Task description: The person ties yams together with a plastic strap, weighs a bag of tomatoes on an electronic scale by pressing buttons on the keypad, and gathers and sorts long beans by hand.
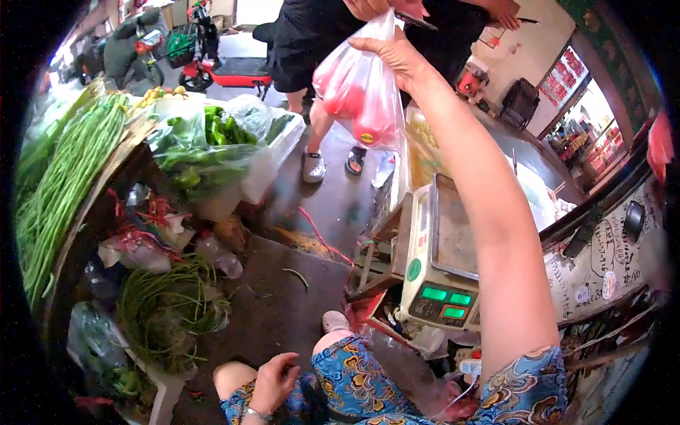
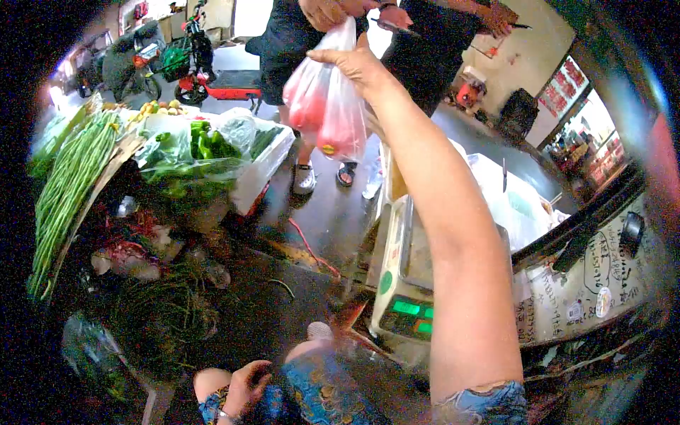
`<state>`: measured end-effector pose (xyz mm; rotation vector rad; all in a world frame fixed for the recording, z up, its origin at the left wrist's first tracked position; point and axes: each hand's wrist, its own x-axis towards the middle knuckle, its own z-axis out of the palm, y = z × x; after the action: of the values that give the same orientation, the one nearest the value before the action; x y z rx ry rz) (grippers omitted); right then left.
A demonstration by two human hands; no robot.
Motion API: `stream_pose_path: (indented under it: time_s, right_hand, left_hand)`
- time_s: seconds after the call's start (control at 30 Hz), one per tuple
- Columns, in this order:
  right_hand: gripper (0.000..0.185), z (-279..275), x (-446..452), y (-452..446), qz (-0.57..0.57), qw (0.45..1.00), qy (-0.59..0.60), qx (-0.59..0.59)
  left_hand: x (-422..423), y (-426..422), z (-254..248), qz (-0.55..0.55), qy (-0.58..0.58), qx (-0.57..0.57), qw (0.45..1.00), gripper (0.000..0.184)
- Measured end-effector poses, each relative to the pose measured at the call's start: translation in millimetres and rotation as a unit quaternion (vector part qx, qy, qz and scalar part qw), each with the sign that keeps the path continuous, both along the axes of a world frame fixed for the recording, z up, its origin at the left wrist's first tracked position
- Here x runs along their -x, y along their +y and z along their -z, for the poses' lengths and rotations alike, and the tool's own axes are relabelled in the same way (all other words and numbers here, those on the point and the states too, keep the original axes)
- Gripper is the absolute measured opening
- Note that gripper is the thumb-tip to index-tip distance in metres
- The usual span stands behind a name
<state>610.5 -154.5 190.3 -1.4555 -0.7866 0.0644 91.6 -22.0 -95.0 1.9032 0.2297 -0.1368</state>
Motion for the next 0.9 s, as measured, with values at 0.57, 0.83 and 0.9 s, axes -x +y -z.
stream_pose_path:
  time_s: [0.57,0.83,0.9]
  right_hand:
    - [0.018,-32,112,-95,0.146,0.984,0.045,0.095]
    - [0.031,-25,169,-206,0.223,0.969,0.034,0.101]
    - [0.033,-6,177,-231,0.247,0.965,0.048,0.069]
  left_hand:
    - [52,-1,-22,0.021,-0.061,-0.031,0.997,0.026]
    - [62,-6,-24,0.014,-0.064,-0.038,0.997,0.023]
    - [64,-7,-19,0.02,-0.069,-0.031,0.997,0.023]
